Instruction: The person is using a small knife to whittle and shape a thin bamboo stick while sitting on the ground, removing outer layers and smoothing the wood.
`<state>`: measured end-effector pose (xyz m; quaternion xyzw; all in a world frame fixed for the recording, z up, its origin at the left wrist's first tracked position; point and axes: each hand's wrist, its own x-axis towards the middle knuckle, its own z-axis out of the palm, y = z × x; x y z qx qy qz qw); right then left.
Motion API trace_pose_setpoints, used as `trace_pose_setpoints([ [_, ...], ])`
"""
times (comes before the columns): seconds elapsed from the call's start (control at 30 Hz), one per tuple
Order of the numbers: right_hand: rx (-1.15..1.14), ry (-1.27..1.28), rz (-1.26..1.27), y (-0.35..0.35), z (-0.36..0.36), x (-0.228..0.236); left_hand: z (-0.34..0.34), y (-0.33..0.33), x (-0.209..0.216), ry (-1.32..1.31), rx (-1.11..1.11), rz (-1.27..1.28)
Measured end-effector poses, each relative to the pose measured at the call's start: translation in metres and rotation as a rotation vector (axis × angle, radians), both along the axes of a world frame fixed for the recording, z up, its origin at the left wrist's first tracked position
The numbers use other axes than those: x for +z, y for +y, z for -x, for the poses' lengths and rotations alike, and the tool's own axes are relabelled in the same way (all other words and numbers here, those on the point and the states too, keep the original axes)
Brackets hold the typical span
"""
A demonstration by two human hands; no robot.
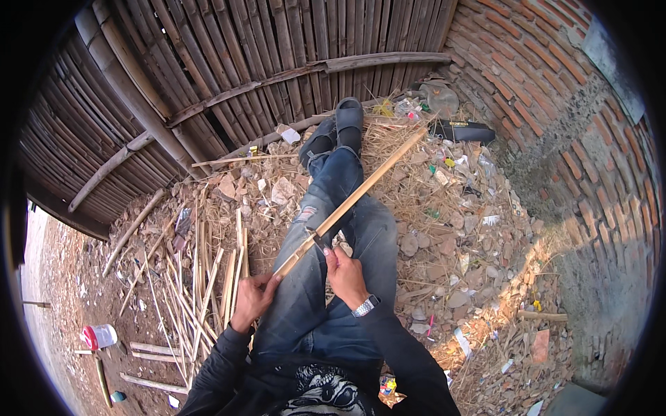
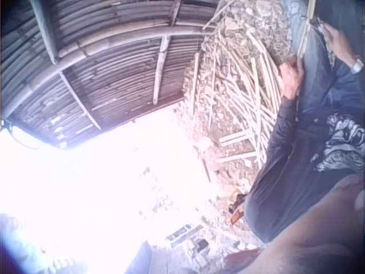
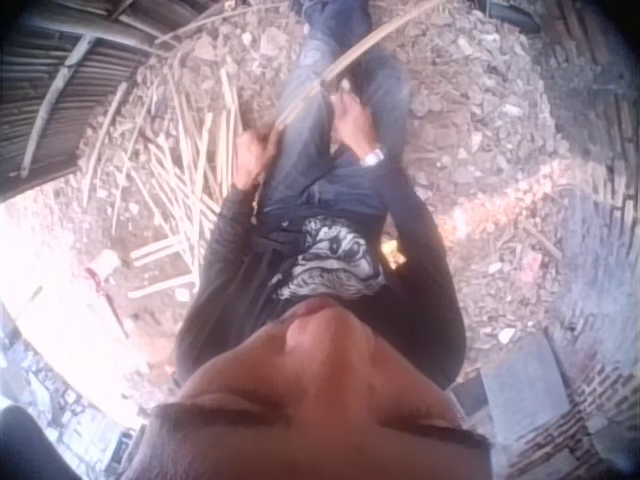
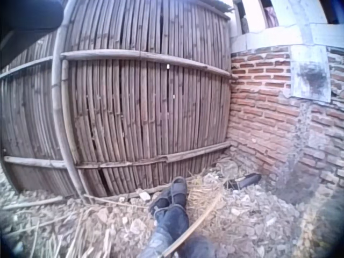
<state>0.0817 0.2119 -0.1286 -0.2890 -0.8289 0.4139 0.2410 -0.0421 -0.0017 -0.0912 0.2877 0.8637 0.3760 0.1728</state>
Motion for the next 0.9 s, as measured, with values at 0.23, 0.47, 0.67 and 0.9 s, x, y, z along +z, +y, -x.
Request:
trace_pose_setpoints([
  [0.23,0.077,0.004,0.119,-0.013,-0.008,-0.008,0.004,0.006,0.007,-0.023,-0.057,0.020],
  [0.47,0.194,0.227,0.691,0.007,0.004,0.016,-0.003,-0.007,-0.002,0.166,0.000,-0.060],
  [0.67,0.122,0.063,0.063,0.000,0.019,0.060,-0.015,-0.009,0.007,0.360,-0.009,0.005],
  [0.9,0.127,0.012,-0.067,0.001,0.029,0.039,-0.019,-0.004,0.005,0.552,-0.041,-0.002],
])
